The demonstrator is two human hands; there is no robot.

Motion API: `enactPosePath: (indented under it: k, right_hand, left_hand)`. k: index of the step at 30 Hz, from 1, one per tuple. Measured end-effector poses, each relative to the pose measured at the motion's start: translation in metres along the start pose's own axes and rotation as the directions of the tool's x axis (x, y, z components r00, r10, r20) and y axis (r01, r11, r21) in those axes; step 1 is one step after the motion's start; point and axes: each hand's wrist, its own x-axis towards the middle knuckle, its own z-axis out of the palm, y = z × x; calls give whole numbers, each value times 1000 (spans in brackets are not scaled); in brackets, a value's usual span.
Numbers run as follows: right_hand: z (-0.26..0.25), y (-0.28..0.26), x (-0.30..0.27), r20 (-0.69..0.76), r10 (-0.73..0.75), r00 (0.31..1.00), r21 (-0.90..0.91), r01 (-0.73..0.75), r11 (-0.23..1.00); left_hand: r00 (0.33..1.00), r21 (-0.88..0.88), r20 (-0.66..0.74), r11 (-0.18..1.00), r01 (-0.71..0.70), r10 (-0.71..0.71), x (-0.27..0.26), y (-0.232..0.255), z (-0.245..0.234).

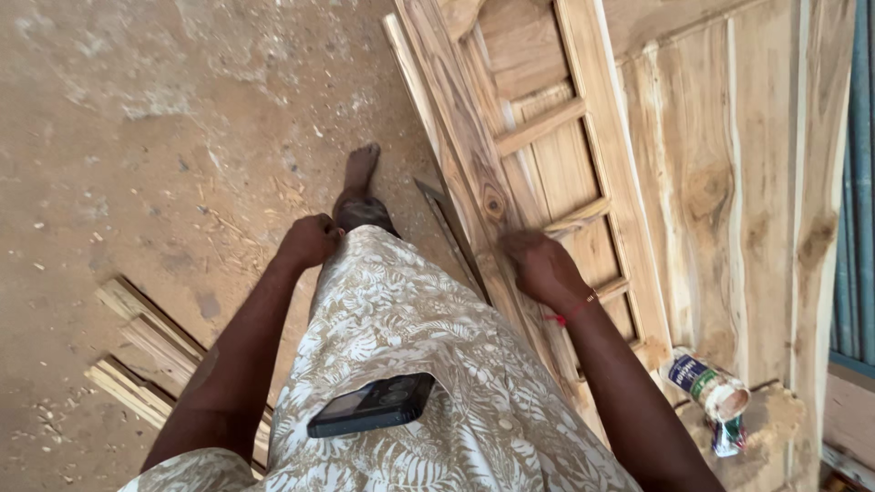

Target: The person sands a wooden door frame using a sanding block. They move the frame to a workbench and sand various sections, including the edges and recessed panels, to smooth the surface.

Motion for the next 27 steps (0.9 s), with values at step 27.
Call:
enactPosePath:
  k: [27]
  right_hand:
    - [-100, 8, 241, -93, -250, 964, -11, 250, 968]
  left_hand:
    - [968, -159, 24, 955, 252, -251, 58, -12, -104]
